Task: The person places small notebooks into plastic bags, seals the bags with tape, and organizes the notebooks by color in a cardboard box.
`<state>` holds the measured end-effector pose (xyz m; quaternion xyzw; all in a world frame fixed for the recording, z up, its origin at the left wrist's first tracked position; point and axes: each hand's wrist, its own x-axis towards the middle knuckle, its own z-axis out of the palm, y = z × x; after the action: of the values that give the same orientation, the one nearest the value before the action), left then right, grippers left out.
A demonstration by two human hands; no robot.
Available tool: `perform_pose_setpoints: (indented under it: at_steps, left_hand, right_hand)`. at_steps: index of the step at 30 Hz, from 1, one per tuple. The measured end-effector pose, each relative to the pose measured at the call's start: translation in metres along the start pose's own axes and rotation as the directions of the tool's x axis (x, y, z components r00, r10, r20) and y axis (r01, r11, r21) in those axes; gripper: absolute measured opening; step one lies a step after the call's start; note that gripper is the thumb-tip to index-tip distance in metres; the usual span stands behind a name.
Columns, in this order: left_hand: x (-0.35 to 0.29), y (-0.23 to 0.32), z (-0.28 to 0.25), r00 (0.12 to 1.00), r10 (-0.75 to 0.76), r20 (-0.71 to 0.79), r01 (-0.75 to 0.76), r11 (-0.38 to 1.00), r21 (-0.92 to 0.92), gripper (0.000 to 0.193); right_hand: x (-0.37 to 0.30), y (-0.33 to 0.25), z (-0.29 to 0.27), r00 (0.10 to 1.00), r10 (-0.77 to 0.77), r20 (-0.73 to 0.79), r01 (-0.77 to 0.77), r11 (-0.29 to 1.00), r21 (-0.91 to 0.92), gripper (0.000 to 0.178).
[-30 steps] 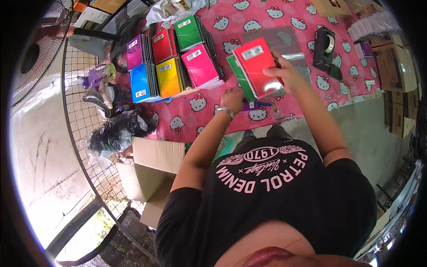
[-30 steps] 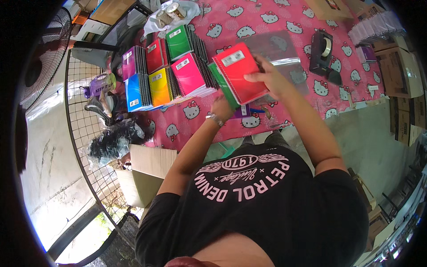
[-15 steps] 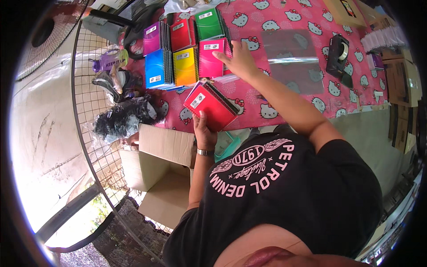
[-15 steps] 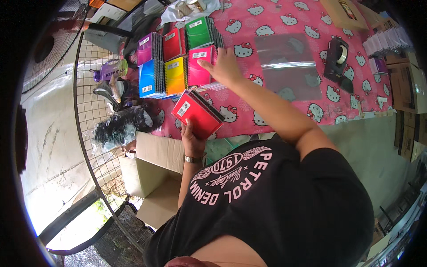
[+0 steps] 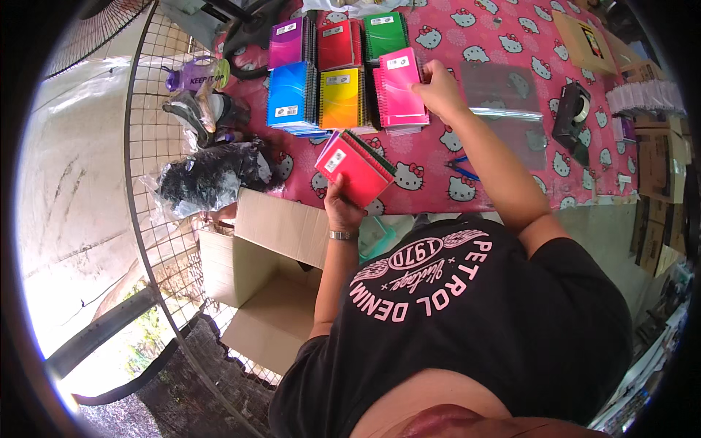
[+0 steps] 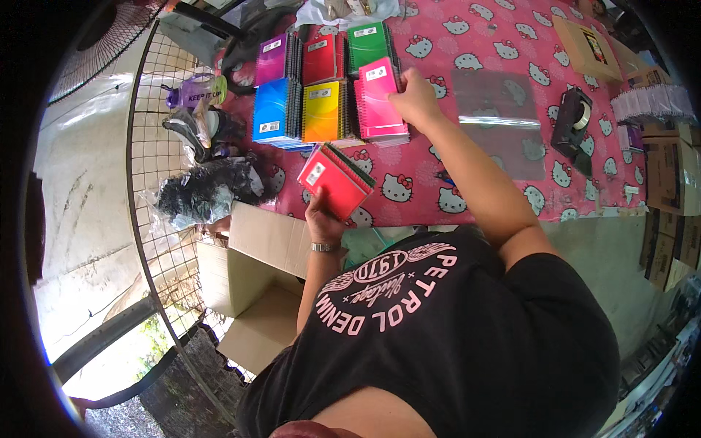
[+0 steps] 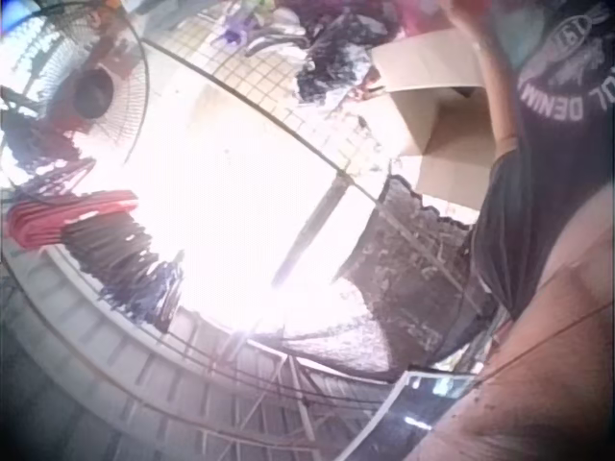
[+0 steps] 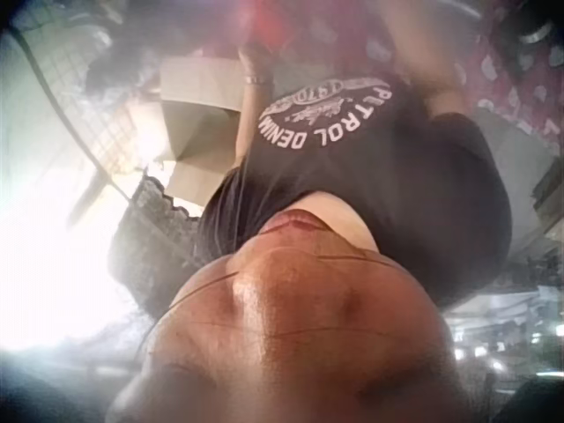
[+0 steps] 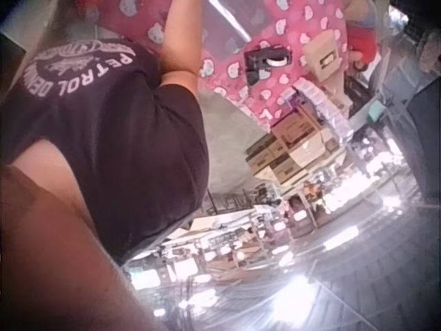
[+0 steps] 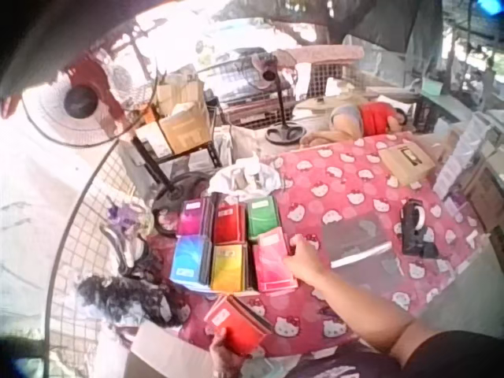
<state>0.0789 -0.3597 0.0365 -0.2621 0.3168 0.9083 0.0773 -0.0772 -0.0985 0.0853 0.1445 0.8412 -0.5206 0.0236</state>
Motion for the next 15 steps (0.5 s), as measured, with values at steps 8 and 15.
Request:
perform_pose_setpoints:
  at_steps: [8,15]
  left_hand:
    - [-0.022,0.022,0.031,0.990,0.044,0.136,-0.033,0.996,-0.086,0.045]
    - [-0.016,0.030,-0.009,0.995,0.074,-0.062,-0.067,0.992,0.106,0.026]
  right_hand:
    - [-0.025,-0.084,0.031,0.888,-0.224,0.401,0.290,0.951,-0.111,0.081]
    - [-0.006,-0.057,0.091,0.965,-0.238,0.114,0.258,0.940,-0.223,0.072]
